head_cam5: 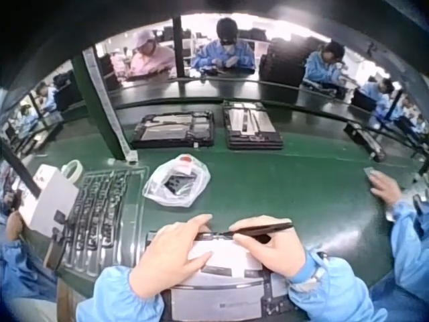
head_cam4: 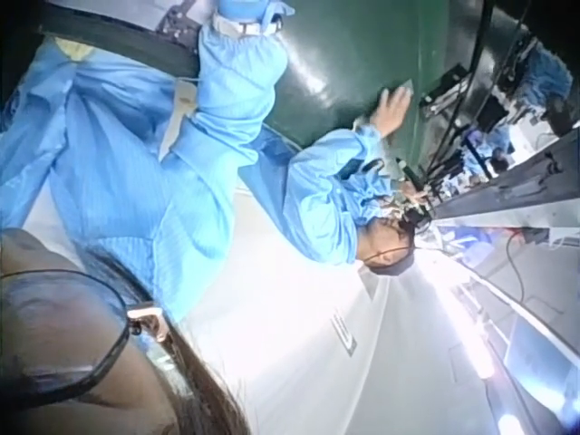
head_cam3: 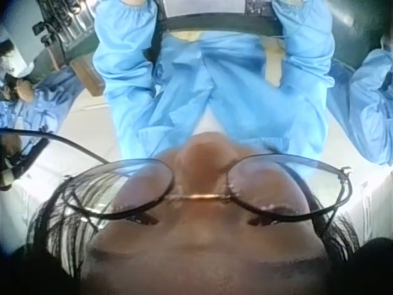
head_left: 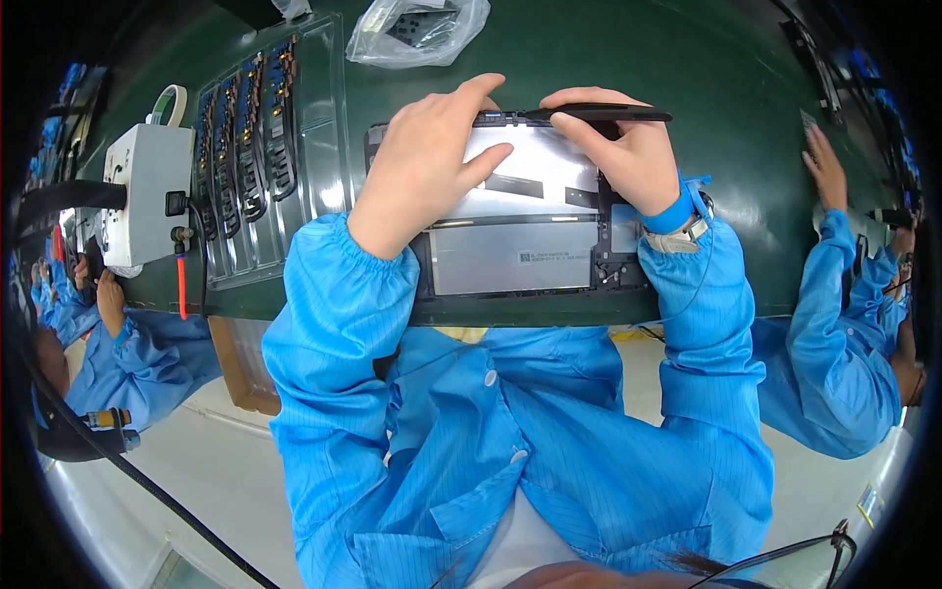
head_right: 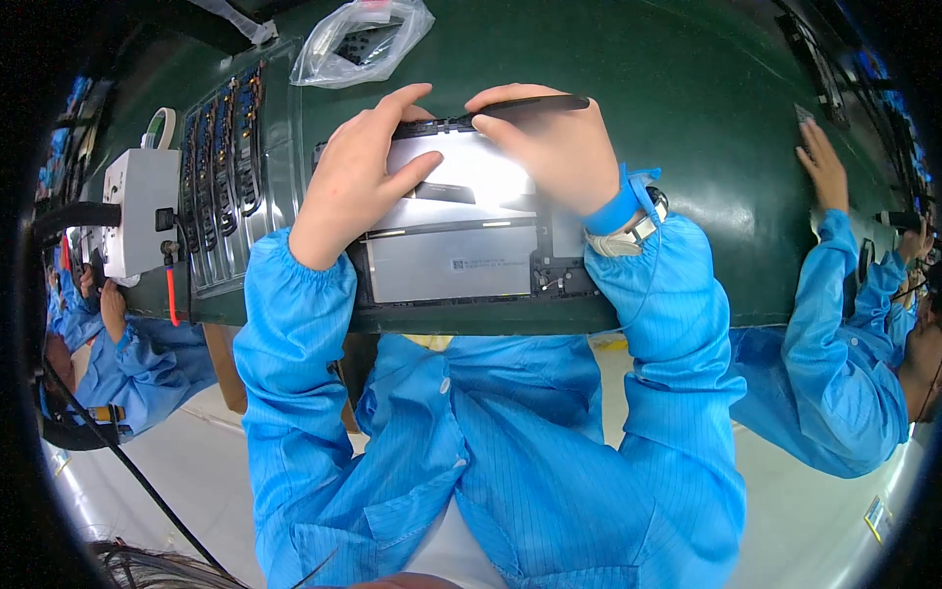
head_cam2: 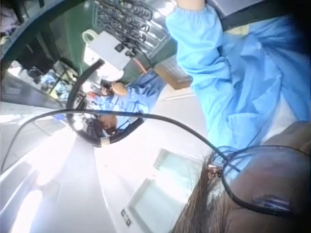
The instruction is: The person assembles electronic components and connects ribbon cables on a tablet screen module, using tweezers and a stylus tool.
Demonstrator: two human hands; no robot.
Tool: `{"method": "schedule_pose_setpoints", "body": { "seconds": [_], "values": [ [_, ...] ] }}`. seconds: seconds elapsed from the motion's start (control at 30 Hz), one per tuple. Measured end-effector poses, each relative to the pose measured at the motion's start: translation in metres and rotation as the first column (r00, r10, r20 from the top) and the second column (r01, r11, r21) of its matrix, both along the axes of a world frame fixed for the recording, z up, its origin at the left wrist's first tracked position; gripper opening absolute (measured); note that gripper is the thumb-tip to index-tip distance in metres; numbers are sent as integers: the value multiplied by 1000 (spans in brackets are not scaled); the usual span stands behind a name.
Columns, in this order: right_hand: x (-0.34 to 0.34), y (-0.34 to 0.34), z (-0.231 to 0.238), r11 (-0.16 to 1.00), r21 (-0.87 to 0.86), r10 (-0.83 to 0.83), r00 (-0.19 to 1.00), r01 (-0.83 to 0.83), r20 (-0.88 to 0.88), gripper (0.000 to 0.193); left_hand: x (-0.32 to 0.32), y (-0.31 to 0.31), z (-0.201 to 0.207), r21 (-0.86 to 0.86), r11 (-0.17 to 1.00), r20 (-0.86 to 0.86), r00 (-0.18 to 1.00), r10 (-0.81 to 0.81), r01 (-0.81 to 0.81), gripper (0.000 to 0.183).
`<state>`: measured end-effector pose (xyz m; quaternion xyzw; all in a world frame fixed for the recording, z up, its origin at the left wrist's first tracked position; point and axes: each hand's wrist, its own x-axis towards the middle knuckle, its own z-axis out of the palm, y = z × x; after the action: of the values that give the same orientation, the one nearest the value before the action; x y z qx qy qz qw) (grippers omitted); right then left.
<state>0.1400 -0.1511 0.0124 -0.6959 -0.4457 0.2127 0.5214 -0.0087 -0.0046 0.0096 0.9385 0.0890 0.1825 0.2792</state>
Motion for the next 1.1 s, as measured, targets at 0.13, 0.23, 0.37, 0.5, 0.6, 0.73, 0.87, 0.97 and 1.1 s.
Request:
{"method": "schedule_pose_setpoints", "body": {
  "seconds": [0.13, 0.23, 0.37, 0.5, 0.6, 0.73, 0.87, 0.97, 1.1],
  "values": [
    [-3, 3, 1, 1000, -2, 21, 998, -21, 64, 15, -3, 2, 1, -96, 995, 19, 1000, -1, 3, 56],
    [-4, 5, 5, 999, -46, 20, 999, -18, 49, 16, -17, 0, 13, -126, 991, 147, 988, 55, -37, 51],
    [-3, 3, 6, 998, -45, 51, 998, -50, 21, 17, -86, -36, 56, -86, 970, 169, 956, 240, -228, 43],
    [0, -5, 8, 998, 61, -5, 999, 8, -50, 16, -155, -25, 42, -131, 876, 146, 865, 481, -465, 29],
    [8, -8, 11, 943, 316, -71, 989, 109, -130, 17, -190, 27, 21, -247, 664, 150, 649, 746, -706, 13],
    [26, -37, 32, 859, 510, -88, 993, 39, 73, 18, -188, 100, 22, 77, 757, 188, 755, 629, -649, 16],
    [-17, -73, 70, 858, 513, 35, 995, 20, -98, 21, -153, 151, 17, 522, 696, 82, 842, 534, -492, 13],
    [-45, -93, 69, 844, 535, -11, 999, 32, -42, 16, -147, 169, 6, 566, 657, -109, 744, 659, -498, 12],
    [-69, -123, 66, 869, 487, -70, 995, 94, -66, 16, -143, 171, 3, 550, 671, -142, 736, 661, -497, 10]
  ]
}}
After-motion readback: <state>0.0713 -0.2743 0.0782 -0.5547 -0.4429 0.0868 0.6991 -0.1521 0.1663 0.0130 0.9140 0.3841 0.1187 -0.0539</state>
